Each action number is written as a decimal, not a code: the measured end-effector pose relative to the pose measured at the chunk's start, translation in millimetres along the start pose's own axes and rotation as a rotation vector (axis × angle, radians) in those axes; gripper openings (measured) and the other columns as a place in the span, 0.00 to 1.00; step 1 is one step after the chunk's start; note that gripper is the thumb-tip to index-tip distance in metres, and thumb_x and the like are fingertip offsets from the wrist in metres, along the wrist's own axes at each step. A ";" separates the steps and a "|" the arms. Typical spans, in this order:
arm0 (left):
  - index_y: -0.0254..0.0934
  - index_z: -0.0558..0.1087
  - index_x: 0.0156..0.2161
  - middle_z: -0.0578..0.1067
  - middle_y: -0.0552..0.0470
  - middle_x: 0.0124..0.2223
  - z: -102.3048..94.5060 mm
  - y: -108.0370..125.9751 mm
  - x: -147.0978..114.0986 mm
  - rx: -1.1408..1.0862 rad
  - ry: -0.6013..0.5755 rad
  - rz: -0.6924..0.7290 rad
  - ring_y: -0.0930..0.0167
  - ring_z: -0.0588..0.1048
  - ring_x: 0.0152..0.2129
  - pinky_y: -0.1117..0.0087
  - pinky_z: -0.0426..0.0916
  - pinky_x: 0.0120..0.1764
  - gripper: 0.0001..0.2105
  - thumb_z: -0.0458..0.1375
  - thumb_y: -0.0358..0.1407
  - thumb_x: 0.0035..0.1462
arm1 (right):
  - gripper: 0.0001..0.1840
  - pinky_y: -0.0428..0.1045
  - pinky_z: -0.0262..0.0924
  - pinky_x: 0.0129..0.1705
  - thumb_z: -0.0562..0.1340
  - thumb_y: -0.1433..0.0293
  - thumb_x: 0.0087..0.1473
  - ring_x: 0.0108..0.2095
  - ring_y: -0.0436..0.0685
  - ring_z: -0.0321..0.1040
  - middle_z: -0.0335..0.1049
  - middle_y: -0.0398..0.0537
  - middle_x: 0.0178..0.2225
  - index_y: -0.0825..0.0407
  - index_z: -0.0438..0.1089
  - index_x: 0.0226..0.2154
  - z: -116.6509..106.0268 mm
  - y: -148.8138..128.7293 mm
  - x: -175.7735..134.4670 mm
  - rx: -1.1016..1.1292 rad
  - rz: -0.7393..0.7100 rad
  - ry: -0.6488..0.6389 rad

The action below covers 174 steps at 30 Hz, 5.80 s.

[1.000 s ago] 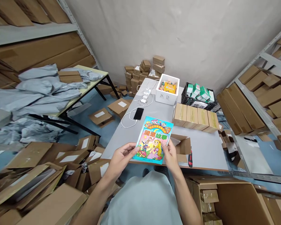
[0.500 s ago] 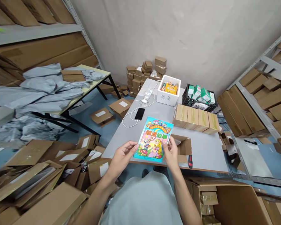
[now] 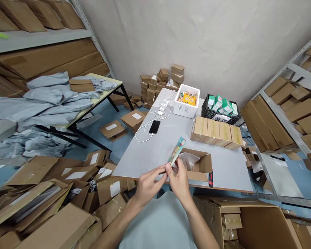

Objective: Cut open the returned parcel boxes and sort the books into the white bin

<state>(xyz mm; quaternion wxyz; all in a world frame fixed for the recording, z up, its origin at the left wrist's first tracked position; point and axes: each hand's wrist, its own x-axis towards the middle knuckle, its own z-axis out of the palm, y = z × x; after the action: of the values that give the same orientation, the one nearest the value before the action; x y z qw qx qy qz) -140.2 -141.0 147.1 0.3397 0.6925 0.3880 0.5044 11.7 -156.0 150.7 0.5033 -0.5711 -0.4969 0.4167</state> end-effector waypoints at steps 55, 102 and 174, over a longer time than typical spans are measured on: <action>0.35 0.83 0.48 0.87 0.45 0.38 -29.7 12.3 30.0 -0.661 0.162 -0.715 0.57 0.88 0.35 0.65 0.83 0.34 0.33 0.82 0.55 0.43 | 0.16 0.49 0.66 0.38 0.72 0.58 0.60 0.34 0.54 0.70 0.78 0.46 0.40 0.46 0.77 0.47 -36.5 -31.2 -0.6 0.314 0.012 0.033; 0.35 0.81 0.45 0.88 0.43 0.43 -30.9 17.2 22.6 -0.666 0.130 -0.690 0.60 0.86 0.35 0.65 0.81 0.38 0.31 0.81 0.56 0.46 | 0.20 0.49 0.70 0.37 0.72 0.52 0.61 0.38 0.57 0.76 0.82 0.50 0.41 0.48 0.79 0.48 -35.5 -31.1 -5.2 0.268 0.070 0.035; 0.39 0.86 0.49 0.86 0.45 0.45 -32.2 -36.3 45.2 -0.123 0.016 -0.233 0.64 0.84 0.43 0.65 0.79 0.47 0.18 0.63 0.51 0.71 | 0.19 0.57 0.76 0.49 0.74 0.51 0.58 0.44 0.64 0.82 0.86 0.52 0.40 0.48 0.83 0.41 -63.3 15.8 31.2 0.050 -0.022 0.258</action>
<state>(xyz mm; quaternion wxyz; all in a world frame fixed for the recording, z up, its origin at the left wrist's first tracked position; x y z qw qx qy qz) -169.7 -81.7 143.9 0.4348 0.6165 0.4368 0.4900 80.9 -135.4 145.1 0.5818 -0.6016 -0.4237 0.3465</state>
